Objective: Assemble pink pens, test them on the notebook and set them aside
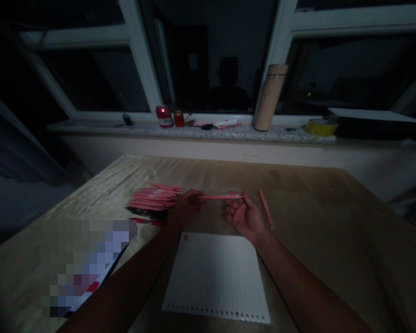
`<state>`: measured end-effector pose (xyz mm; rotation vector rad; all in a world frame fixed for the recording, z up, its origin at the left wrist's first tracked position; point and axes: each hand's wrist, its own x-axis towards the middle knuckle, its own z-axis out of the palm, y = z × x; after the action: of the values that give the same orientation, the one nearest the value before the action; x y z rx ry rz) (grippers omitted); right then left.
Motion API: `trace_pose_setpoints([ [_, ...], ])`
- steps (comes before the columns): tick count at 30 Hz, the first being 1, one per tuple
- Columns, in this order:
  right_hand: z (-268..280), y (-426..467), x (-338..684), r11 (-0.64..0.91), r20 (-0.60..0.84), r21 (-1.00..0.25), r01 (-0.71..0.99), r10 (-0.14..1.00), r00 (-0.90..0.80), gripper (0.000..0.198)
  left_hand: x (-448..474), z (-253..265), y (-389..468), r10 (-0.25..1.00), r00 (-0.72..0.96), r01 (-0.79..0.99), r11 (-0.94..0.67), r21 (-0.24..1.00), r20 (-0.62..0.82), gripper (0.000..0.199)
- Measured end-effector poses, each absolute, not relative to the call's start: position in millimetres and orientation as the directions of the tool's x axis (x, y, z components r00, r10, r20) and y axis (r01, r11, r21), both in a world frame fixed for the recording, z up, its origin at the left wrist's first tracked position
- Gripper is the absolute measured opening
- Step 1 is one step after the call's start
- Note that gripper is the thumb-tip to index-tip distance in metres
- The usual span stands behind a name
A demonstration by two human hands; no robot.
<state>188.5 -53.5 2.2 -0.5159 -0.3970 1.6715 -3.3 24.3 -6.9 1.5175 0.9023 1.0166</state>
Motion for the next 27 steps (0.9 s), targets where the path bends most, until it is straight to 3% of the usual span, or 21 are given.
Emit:
trace_pose_setpoints([
  [15, 3.0, -55.1, 188.7, -0.147, -0.109, -0.539, -0.829, 0.989, -0.105, 0.033, -5.0, -13.1, 25.8, 0.904, 0.373, 0.044, -0.241, 0.970, 0.208, 0.030],
  [27, 3.1, -54.4, 187.2, -0.155, -0.140, -0.526, -0.836, 0.986, -0.095, 0.028, -5.7, -4.9, 21.6, 0.901, 0.388, 0.156, -0.272, 0.949, 0.195, 0.029],
])
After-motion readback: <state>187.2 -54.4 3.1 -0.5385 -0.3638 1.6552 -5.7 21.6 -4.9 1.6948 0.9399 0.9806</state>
